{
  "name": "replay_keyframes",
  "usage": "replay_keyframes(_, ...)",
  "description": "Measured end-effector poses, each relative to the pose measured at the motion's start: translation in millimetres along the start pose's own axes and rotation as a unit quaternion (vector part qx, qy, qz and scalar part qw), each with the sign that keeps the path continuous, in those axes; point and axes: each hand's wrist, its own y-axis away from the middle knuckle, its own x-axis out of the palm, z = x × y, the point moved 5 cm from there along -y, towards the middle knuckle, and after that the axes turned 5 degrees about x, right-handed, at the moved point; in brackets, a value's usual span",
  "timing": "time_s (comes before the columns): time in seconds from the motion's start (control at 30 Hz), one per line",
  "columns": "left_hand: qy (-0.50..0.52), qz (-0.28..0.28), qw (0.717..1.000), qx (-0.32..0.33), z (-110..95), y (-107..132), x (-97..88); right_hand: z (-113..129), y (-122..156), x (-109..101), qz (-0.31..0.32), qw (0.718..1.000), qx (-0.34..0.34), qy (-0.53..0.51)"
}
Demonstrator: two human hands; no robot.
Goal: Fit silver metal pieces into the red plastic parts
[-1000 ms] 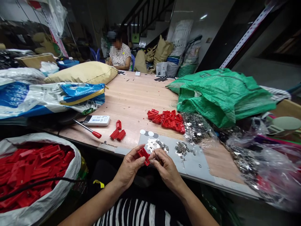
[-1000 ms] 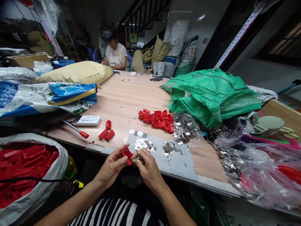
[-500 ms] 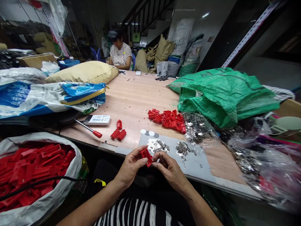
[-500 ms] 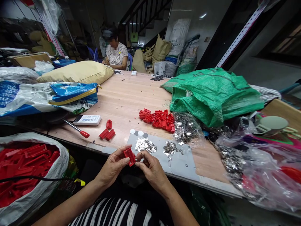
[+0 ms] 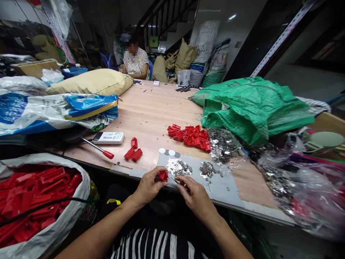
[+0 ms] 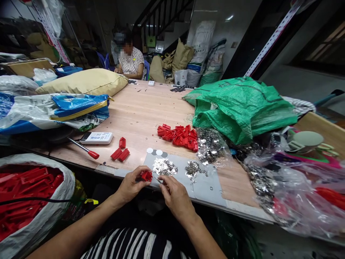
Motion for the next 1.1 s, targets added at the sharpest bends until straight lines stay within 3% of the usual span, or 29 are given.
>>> replay_keyframes(0.37, -0.063, 0.043, 0.995, 0.065, 0, -4, 3.5, 3, -7, 9, 0.026, 0.998, -0.034, 0.037)
replay_keyframes(0.83, -0.095, 0.055, 0.992, 0.057, 6, -5, 4.7, 12, -3, 17, 0.020, 0.989, -0.010, 0.150)
replay_keyframes(1.1, -0.090, 0.051, 0.994, 0.046, 7, -5, 4.5, 23, -5, 29, 0.013, 0.976, 0.036, 0.214)
